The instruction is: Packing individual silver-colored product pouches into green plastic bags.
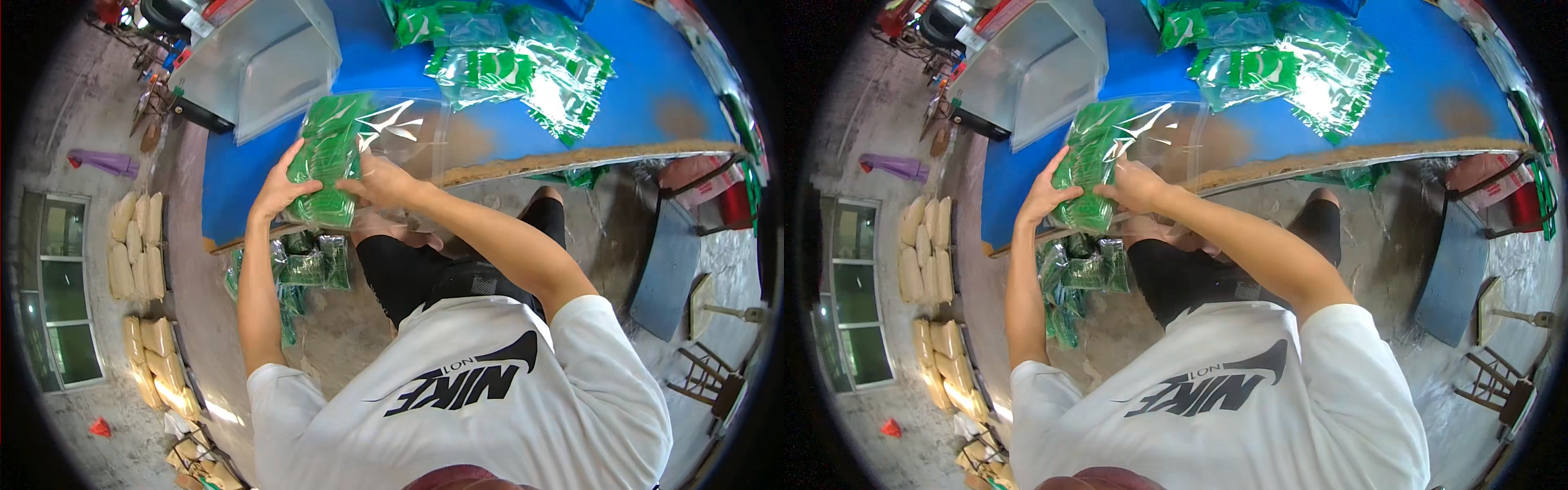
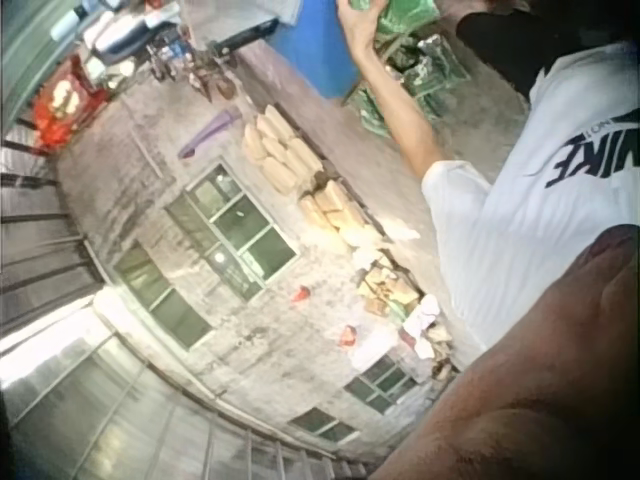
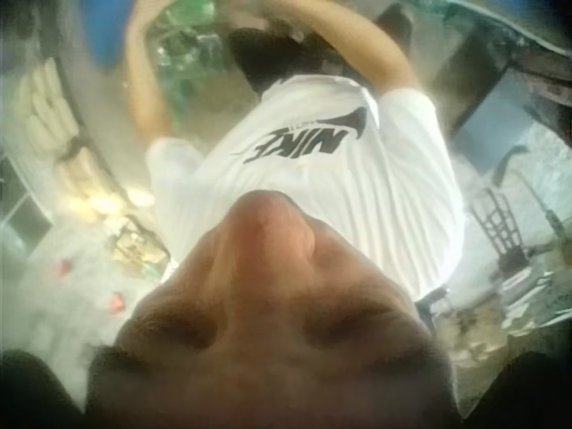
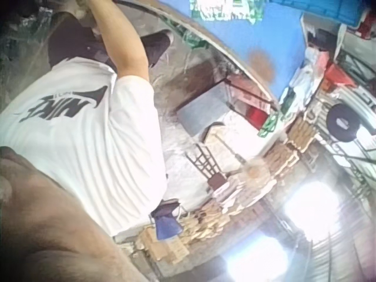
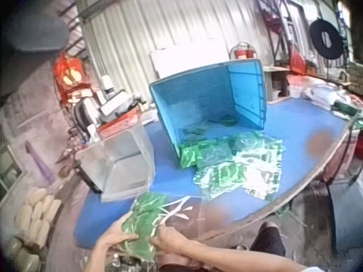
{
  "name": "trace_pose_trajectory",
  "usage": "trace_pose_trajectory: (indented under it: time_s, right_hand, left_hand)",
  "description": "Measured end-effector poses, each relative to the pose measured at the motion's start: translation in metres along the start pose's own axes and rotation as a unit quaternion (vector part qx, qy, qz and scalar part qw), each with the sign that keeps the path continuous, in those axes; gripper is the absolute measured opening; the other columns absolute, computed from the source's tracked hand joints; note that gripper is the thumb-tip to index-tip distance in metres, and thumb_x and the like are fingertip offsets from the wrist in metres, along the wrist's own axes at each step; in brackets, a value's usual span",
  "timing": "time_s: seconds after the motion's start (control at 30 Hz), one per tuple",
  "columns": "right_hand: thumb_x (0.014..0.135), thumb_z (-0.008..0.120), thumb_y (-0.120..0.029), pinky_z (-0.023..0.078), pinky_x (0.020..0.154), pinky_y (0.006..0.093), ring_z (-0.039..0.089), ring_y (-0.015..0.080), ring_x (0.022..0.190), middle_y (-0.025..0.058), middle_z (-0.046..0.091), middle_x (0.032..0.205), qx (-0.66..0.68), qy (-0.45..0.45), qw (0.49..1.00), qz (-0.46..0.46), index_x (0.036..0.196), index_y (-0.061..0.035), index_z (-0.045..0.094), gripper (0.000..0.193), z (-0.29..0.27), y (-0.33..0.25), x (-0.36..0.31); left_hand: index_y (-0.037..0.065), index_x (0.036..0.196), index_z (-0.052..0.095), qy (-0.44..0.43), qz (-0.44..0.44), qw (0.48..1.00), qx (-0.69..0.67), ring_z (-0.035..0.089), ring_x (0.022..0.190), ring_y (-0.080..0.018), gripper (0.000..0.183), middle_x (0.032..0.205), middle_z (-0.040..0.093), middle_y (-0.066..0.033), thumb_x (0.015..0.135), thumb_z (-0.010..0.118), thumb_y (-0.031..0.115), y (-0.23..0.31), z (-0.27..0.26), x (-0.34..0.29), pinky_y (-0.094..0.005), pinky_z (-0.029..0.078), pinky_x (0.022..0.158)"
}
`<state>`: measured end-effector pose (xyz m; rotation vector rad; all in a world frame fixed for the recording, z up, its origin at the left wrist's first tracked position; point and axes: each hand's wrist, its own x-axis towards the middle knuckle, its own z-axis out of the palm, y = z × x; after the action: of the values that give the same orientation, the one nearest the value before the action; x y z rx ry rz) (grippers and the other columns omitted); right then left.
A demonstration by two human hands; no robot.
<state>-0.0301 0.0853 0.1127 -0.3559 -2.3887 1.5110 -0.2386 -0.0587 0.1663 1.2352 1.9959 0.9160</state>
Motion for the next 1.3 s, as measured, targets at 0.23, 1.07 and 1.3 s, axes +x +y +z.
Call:
trace_pose_trajectory:
  time_s: [0.23, 1.07, 1.3]
  right_hand:
    - [0.094, 0.063, -0.027, 0.054, 0.064, 0.0491, 0.068, 0.0396, 0.07, 0.0186, 0.069, 0.078, -0.246, 0.064, 0.958, -0.135, 0.106, -0.0046, 0.066, 0.026, -0.098, 0.03, -0.081]
    - [0.089, 0.071, -0.039, 0.034, 0.113, 0.0521, 0.045, 0.0349, 0.137, 0.0171, 0.053, 0.143, -0.438, 0.063, 0.885, -0.146, 0.137, -0.0049, 0.054, 0.061, -0.157, 0.069, -0.141]
    - [0.095, 0.066, -0.018, 0.052, 0.064, 0.0338, 0.064, 0.0212, 0.069, 0.0156, 0.07, 0.089, 0.081, -0.004, 0.987, 0.142, 0.107, 0.001, 0.07, 0.023, -0.113, -0.016, -0.134]
  left_hand:
    - [0.014, 0.156, 0.034, 0.156, 0.147, 0.921, 0.325, 0.017, 0.152, -0.0374, 0.084, 0.165, 0.016, -0.0199, 0.089, 0.07, 0.048, 0.055, 0.02, 0.028, -0.0487, 0.018, 0.122]
    - [-0.002, 0.099, 0.07, 0.105, 0.012, 0.983, -0.152, 0.067, 0.092, -0.0111, 0.011, 0.098, 0.072, -0.0061, 0.09, 0.072, 0.005, 0.047, 0.176, -0.082, -0.0269, 0.053, 0.084]
    - [-0.001, 0.125, 0.057, 0.145, -0.018, 0.802, -0.579, 0.065, 0.106, -0.0193, 0.037, 0.117, 0.066, -0.0092, 0.094, 0.071, 0.014, 0.076, 0.266, -0.062, -0.0335, 0.054, 0.091]
